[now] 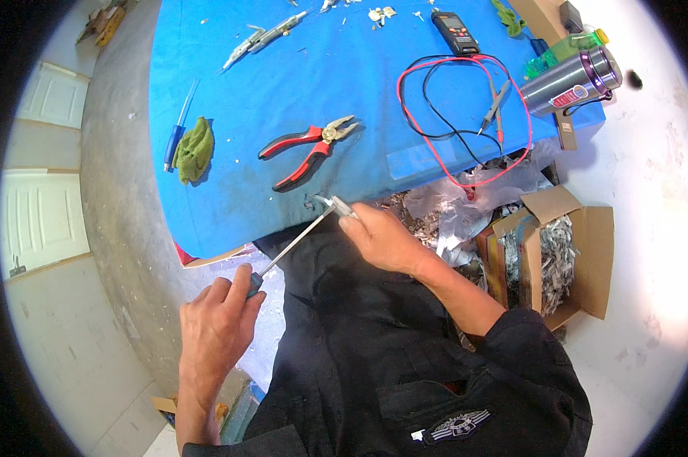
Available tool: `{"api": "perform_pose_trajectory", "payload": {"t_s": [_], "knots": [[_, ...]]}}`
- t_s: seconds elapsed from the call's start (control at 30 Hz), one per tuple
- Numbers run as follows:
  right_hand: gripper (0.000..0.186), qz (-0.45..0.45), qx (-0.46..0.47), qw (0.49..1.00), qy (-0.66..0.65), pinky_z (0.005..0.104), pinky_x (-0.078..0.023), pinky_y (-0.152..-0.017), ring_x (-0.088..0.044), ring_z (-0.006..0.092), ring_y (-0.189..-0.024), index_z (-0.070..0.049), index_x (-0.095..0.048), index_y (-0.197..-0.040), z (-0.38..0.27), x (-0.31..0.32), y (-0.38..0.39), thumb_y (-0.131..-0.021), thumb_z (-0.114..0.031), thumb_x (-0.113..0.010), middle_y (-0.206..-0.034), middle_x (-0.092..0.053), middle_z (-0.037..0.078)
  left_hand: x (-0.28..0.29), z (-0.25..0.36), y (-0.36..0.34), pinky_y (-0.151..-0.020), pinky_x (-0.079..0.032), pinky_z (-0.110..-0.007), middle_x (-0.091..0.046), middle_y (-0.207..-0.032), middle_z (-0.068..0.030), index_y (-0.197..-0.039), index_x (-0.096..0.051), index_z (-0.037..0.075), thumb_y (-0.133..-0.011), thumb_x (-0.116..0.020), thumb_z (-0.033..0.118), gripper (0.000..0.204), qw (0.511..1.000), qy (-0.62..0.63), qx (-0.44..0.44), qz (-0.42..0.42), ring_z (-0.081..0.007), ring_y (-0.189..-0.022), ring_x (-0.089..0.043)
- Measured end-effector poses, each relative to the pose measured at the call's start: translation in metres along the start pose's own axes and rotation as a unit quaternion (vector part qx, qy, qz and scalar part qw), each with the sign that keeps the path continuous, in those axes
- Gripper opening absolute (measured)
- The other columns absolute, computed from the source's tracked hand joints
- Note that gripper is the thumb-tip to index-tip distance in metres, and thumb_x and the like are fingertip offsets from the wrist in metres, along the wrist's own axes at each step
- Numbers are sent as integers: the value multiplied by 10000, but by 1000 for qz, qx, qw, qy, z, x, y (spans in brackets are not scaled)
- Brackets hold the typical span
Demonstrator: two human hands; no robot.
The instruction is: The person uses a screwdriver and pliers to manipulate metal components, uses multimeter probes to test a part, wipes a cylinder with a cloth, and performs adjustments to the component's internal parts.
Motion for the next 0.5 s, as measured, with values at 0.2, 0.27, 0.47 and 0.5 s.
{"api": "perform_pose_trajectory", "payload": {"t_s": [0.2, 0.27, 0.47, 0.5], "knots": [[343, 20, -5, 994, 109, 609, -500, -653, -656, 540, -749, 41, -580, -972, -2, -5, -4, -1055, -291, -602, -759, -665, 317, -1, 13, 0, -490, -506, -361, -596, -765, -66, -1257, -610, 23, -949, -768, 236, 407, 997, -73, -29, -22, -230, -637, -673], [344, 10, -10, 990, 141, 612, -512, -639, -664, 533, -720, 40, -577, -958, -8, -3, -5, -1049, -290, -614, -730, -668, 307, -1, 11, -1, -481, -509, -352, -594, -765, -69, -1237, -603, 11, -957, -762, 235, 392, 996, -79, -42, -26, -222, -632, -671], [322, 8, -29, 976, 215, 602, -552, -623, -697, 498, -688, 33, -573, -948, -16, -4, -4, -1035, -271, -634, -721, -688, 288, 2, -3, -11, -503, -523, -411, -629, -731, -126, -1160, -600, 36, -947, -760, 182, 304, 996, 23, -8, -80, -320, -619, -689], [329, -1, -40, 977, 211, 606, -548, -645, -693, 511, -711, 46, -575, -958, -17, -4, -5, -1036, -269, -628, -727, -683, 301, 3, -4, -13, -519, -526, -427, -646, -737, -141, -1149, -608, 36, -942, -761, 172, 291, 996, 43, -2, -79, -342, -629, -691]]}}
Point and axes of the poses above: each hand's wrist, its own y-axis away from the middle knuckle, its own x-axis out of the back of the hand, z = x × y, the point moved 4 cm from there along -y, towards the middle knuckle
